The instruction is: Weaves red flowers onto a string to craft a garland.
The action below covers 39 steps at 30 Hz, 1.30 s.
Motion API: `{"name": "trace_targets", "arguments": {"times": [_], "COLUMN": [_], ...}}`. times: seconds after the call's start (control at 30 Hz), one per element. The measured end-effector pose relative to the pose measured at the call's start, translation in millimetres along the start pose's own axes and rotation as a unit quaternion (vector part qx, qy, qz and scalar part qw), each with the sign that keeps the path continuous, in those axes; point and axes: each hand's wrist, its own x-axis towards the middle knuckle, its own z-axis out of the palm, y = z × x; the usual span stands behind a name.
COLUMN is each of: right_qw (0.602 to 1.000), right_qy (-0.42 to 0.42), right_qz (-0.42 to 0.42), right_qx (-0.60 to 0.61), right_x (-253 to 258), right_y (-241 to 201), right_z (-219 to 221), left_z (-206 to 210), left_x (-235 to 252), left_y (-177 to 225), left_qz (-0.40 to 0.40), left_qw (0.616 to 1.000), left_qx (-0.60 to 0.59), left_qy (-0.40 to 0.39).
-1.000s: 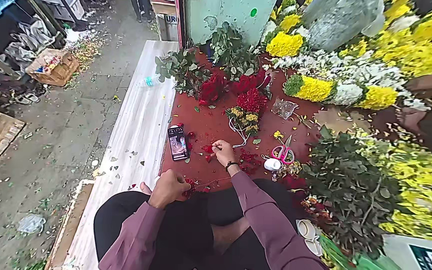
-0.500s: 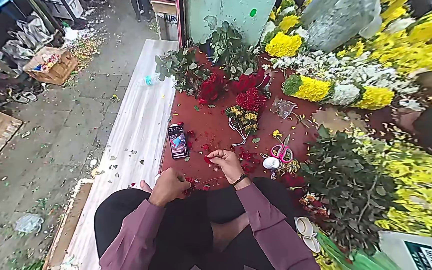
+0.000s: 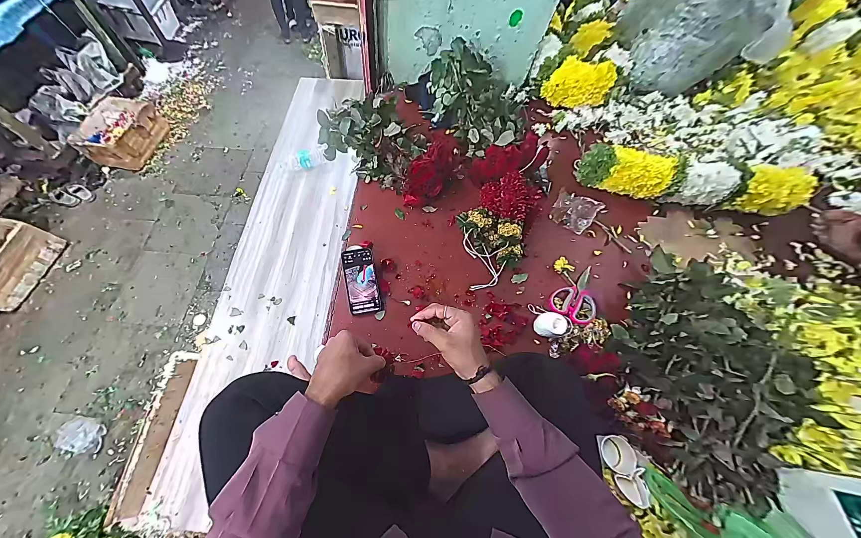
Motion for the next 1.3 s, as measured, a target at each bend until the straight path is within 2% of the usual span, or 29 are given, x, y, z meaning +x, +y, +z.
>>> {"name": "trace_targets", "arguments": {"times": [0.17,0.23,0.37,0.5,0.67,0.73,0.8,0.83,0.87,0.93,1.03,1.1,1.17,1.23,1.3], "right_qw": [0.98,0.97,0.964,0.963,0.962,0.971,0.979,0.975,0.969,0.957,0.964,0.965,0.96,0.959,0.965], "right_qy": [0.004,-0.008,-0.006,0.0,-0.071,-0.091,-0.052,-0.058,-0.098,-0.2,-0.209,-0.23,-0.274,-0.274,-0.246], "right_qz": [0.082,0.131,0.212,0.238,0.259,0.217,0.131,0.098,0.085,0.092,0.078,0.035,-0.02,-0.068,-0.077], "right_qx": [0.184,0.203,0.158,0.123,0.053,-0.028,-0.145,-0.191,-0.212,-0.19,-0.147,-0.119,-0.06,-0.004,0.036], "right_x": [-28.0,-36.3,-37.2,-32.7,-31.4,-30.3,-27.9,-25.7,-23.0,-18.3,-10.4,-9.0,-13.7,-16.6,-10.1], "right_y": [-19.0,-22.6,-15.7,-13.5,-6.0,-5.3,-1.9,0.5,4.1,17.1,23.1,14.8,3.2,-8.9,-14.7], "right_z": [18.2,24.3,31.9,33.8,28.6,19.7,14.7,13.4,12.6,10.6,1.0,-8.6,-7.8,-3.2,-2.2], "left_z": [0.9,1.5,3.8,4.6,7.6,6.8,3.6,2.3,0.6,-3.1,-10.6,-12.6,-11.4,-9.6,-10.3], "left_x": [-1.1,-1.1,-4.2,-5.6,-3.4,-2.8,-3.3,-4.3,-4.8,-3.3,-0.7,-0.6,1.2,-1.9,-10.7], "left_y": [-0.8,-0.9,5.3,7.9,4.9,3.5,2.5,2.1,2.2,3.2,-1.9,-5.3,-4.3,2.8,13.4], "left_qz": [0.005,0.02,0.056,0.071,0.067,0.053,0.038,0.031,0.025,0.013,0.002,-0.01,-0.015,0.004,0.084], "left_qw": [0.997,0.992,0.979,0.978,0.981,0.983,0.985,0.985,0.985,0.985,0.982,0.979,0.987,0.999,0.994], "left_qx": [-0.08,-0.124,-0.193,-0.195,-0.184,-0.176,-0.169,-0.168,-0.167,-0.17,-0.181,-0.184,-0.126,-0.019,0.016], "left_qy": [0.017,0.005,-0.023,-0.034,-0.008,0.014,0.025,0.028,0.029,0.034,0.06,0.084,0.097,0.042,-0.074]}}
